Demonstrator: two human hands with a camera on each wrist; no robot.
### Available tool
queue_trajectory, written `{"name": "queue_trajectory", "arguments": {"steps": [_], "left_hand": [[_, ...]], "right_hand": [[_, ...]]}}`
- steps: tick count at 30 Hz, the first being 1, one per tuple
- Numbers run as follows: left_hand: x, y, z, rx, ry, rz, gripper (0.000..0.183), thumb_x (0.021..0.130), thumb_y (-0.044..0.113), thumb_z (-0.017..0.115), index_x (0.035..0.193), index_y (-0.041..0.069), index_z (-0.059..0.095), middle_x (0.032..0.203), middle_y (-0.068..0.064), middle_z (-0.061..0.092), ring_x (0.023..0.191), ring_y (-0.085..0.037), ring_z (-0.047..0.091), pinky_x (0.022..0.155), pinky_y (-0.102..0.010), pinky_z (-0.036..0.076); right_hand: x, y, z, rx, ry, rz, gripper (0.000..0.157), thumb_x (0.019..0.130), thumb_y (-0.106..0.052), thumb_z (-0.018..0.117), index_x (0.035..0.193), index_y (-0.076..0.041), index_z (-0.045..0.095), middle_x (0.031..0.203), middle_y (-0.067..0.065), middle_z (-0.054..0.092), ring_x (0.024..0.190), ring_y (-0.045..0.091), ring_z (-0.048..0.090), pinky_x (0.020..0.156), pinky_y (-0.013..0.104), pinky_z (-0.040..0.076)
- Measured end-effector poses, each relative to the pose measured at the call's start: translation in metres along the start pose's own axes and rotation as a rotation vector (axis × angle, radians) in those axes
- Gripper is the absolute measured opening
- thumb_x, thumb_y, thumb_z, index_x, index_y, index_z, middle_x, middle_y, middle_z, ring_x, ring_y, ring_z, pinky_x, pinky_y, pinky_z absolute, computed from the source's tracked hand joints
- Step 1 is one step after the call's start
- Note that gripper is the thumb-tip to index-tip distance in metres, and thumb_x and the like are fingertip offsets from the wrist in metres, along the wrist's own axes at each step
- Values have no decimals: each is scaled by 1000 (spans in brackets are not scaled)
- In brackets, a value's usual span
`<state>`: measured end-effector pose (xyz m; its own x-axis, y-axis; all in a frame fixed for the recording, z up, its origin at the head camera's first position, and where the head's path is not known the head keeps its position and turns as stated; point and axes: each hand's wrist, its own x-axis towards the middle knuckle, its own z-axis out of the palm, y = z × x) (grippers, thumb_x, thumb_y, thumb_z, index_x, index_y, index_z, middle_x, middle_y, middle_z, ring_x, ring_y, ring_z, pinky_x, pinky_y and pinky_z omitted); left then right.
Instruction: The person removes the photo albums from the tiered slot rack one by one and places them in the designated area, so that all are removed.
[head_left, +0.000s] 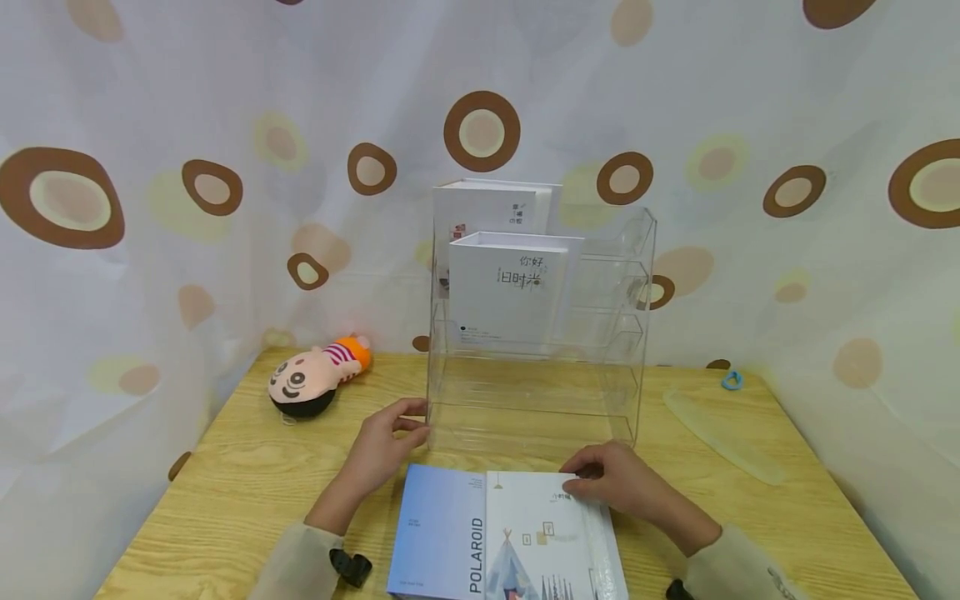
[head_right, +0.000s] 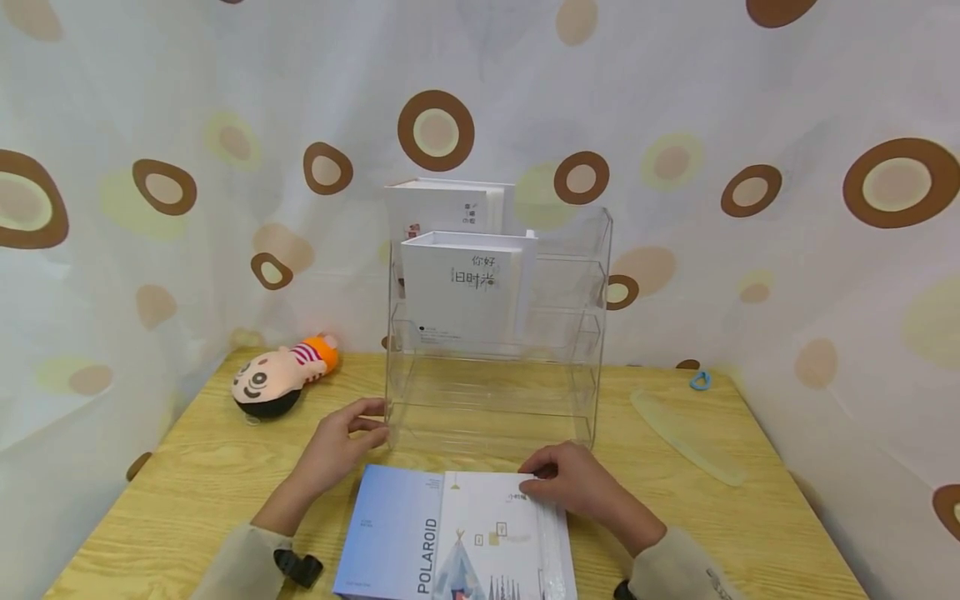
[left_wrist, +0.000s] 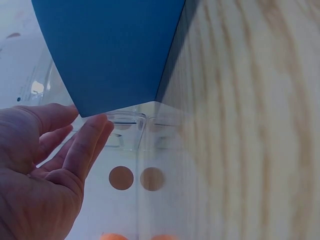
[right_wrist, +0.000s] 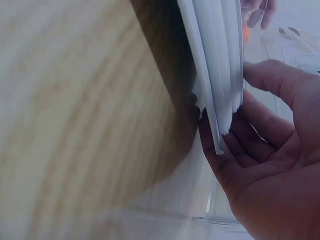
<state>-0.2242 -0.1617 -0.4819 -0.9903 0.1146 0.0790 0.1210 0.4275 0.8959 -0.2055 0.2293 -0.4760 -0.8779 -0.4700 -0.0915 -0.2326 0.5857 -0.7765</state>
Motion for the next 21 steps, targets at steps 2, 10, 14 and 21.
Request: {"name": "queue_trajectory", "arguments": {"steps": [2, 10, 14, 21], "left_hand": [[0, 0, 0, 0, 0, 1, 42, 106, 6, 76, 147, 7, 70, 141, -13, 75, 121, -30, 76, 98, -42, 70], [0, -2, 0, -1, -1, -3, 42, 106, 6, 76, 147, 7, 70, 141, -13, 76, 120, -29, 76, 97, -39, 70], [1, -3, 0, -3, 1, -2, 41, 106, 7, 76, 147, 8, 70, 141, -13, 76, 120, -29, 76, 97, -39, 70], [1, -2, 0, 0, 1, 0, 42, 106, 7, 76, 147, 8, 70, 141, -12, 76, 120, -29, 76, 98, -40, 69]], "right_hand": [[-1, 1, 2, 19, 11, 6, 24, 100, -21, 84, 118, -5, 84, 114, 7, 82, 94, 9, 70, 78, 21, 59], [-5, 5, 9, 59, 50, 30, 24, 100, -21, 84, 118, -6, 84, 118, 9, 82, 100, 11, 73, 82, 21, 61], [-5, 4, 9, 49, 64, 26, 23, 100, -21, 84, 118, -6, 84, 118, 9, 82, 102, 15, 74, 82, 21, 61], [-4, 1, 8, 33, 63, 28, 24, 100, -21, 84, 119, -6, 84, 119, 9, 81, 101, 14, 73, 81, 21, 61]]}}
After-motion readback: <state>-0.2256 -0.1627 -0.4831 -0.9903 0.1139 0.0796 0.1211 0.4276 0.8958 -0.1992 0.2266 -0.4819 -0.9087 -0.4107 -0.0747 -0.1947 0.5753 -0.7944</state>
